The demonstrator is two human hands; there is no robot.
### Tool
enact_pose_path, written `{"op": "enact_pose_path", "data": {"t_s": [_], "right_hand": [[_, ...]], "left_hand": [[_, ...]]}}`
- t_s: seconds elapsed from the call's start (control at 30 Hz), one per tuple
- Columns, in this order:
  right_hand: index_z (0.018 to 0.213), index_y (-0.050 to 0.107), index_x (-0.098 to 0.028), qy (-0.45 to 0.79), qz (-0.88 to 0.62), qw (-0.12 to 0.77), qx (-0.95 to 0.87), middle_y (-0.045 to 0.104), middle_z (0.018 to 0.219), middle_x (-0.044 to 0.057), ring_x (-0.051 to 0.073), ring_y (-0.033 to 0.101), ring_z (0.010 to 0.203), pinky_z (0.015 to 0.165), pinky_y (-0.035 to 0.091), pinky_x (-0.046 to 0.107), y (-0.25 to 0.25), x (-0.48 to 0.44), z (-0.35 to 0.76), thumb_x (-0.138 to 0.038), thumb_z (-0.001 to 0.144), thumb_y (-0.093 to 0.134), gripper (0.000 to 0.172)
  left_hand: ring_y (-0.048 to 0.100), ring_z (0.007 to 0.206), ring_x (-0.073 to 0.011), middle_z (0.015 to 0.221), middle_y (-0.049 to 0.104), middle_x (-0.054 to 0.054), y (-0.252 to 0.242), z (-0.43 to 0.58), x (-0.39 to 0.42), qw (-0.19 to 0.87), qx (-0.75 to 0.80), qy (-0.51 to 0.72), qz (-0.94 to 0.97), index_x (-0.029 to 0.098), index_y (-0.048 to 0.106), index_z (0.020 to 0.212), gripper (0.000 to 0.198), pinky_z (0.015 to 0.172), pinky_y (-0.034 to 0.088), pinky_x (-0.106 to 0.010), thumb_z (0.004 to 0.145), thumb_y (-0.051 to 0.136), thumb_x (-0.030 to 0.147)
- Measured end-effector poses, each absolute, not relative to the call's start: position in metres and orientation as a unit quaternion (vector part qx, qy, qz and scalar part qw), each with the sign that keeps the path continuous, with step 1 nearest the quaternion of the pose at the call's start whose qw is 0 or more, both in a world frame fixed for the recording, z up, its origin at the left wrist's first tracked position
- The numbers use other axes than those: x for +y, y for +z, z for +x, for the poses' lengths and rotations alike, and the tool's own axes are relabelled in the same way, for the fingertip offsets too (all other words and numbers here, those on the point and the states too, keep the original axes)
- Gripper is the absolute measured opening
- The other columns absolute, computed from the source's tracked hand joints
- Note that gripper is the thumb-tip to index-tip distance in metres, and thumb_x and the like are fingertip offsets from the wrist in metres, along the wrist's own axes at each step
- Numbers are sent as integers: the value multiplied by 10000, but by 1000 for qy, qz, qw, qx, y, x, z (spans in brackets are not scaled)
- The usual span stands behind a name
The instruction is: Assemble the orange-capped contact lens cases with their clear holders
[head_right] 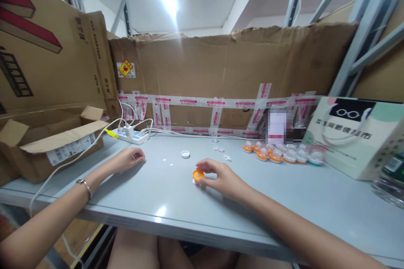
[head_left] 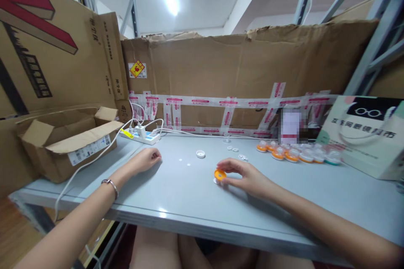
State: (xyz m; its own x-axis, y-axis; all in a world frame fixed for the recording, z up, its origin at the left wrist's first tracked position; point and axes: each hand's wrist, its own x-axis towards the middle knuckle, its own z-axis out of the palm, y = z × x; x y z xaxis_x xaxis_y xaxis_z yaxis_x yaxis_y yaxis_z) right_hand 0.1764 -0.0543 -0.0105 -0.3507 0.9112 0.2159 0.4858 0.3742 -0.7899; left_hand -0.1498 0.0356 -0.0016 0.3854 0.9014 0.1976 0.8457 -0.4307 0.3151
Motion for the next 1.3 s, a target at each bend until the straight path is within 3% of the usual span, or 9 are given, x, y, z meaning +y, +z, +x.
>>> {"op": "enact_pose_path", "data": {"t_s": [0.33,0.5,1.07,1.3], "right_hand": [[986,477,-211,362,-440,318,-758,663,974,65,170,615,919,903,431,367,-21,-46,171,-248,658,642,369],[1001,421,-217,360,-424,323,-766,667,986,72,174,618,911,866,446,376,-22,-43,168,-242,674,628,389],[963,419,-214,366,-409,325,-770,676,915,44,164,620,868,834,456,366,-22,-38,169,-200,680,612,342],[911,453,-218,341,-443,378,-738,573,937,30,159,624,851,796,506,344,-31,-35,170,-259,632,670,355]], "left_hand": [[546,676,-131,740,616,-40,10,-96,8,98,411,303,854,141,575,755,160,639,429,-235,792,470,256],[555,710,-116,772,609,-24,3,-39,-10,117,274,267,917,158,585,775,90,663,424,-215,792,498,171],[602,770,-136,806,667,-30,-17,-16,3,19,165,223,961,185,650,798,159,735,413,-236,818,492,189],[614,821,-124,900,676,-51,-17,-26,8,133,181,250,942,177,668,896,223,770,450,-218,849,462,249]]}}
